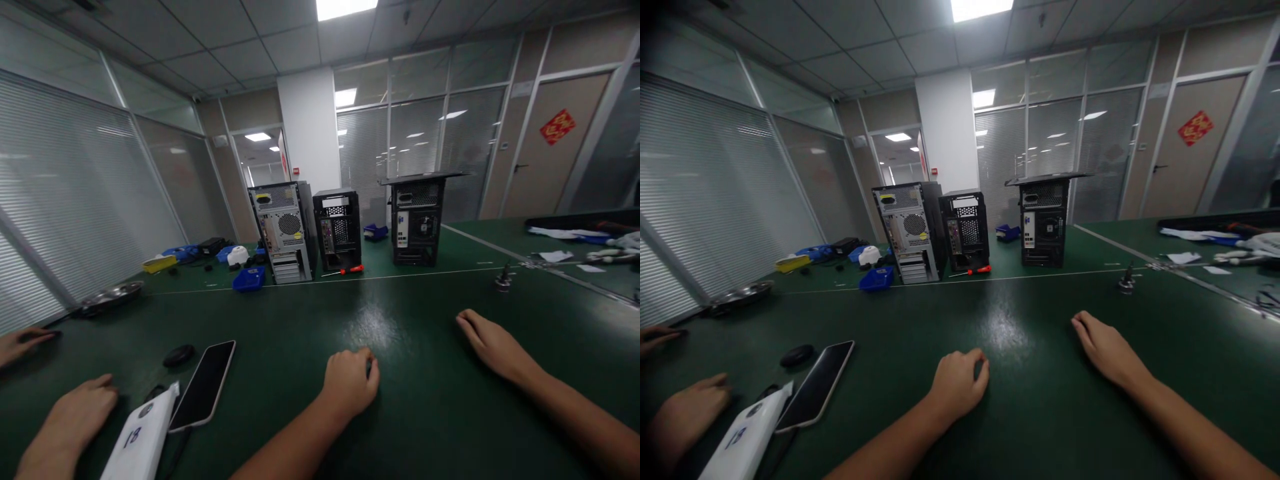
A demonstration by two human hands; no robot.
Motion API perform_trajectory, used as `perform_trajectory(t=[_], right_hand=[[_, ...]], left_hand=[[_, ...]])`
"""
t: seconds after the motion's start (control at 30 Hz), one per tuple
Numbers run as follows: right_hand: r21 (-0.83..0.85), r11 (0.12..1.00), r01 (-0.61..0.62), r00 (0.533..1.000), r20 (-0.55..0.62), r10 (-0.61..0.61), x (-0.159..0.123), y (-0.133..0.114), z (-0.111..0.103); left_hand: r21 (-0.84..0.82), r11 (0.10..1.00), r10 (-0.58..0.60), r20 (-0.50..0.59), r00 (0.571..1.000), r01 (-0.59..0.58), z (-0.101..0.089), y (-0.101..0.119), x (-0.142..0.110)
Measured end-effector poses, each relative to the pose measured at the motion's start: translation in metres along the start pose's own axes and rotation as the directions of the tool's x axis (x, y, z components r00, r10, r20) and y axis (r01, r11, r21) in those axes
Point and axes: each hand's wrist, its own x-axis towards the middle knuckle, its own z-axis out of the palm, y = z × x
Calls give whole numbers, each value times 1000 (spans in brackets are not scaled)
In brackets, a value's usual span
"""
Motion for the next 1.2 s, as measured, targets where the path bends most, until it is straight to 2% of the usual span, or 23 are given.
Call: perform_trajectory(t=[0.13, 0.3, 0.47, 0.53, 0.63, 0.7, 0.87, 1.0, 1.2], right_hand=[[54, 998, -23, 1000, 14, 23, -1, 26, -1], [118, 993, -7, 1000, -1, 8, 8, 36, 5], [161, 985, -60, 987, -138, 83, 8, 40, -1], [172, 980, -98, 960, -244, 139, 5, 40, -10], [200, 969, -141, 889, -406, 213, -3, 42, -29], [221, 965, -143, 859, -457, 232, -8, 45, -40], [189, 968, -166, 879, -416, 232, -12, 56, -48], [97, 978, -187, 928, -310, 208, -9, 57, -39], [11, 993, -120, 976, -184, 120, -9, 46, -25]], left_hand=[[19, 1000, 14, 20, 1000, -14, -2, 3, 0], [49, 999, 16, 31, 999, -17, -2, 6, 2], [61, 998, 32, 61, 998, -36, -1, 8, 3], [75, 997, 23, 66, 998, -28, -2, 9, 3], [91, 996, 14, 76, 997, -21, -2, 10, 3], [91, 996, 17, 82, 996, -25, -3, 11, 3], [77, 996, 37, 84, 996, -43, -4, 11, 4], [84, 995, 46, 81, 996, -53, -3, 10, 4], [97, 993, 53, 75, 996, -60, -1, 8, 2]])
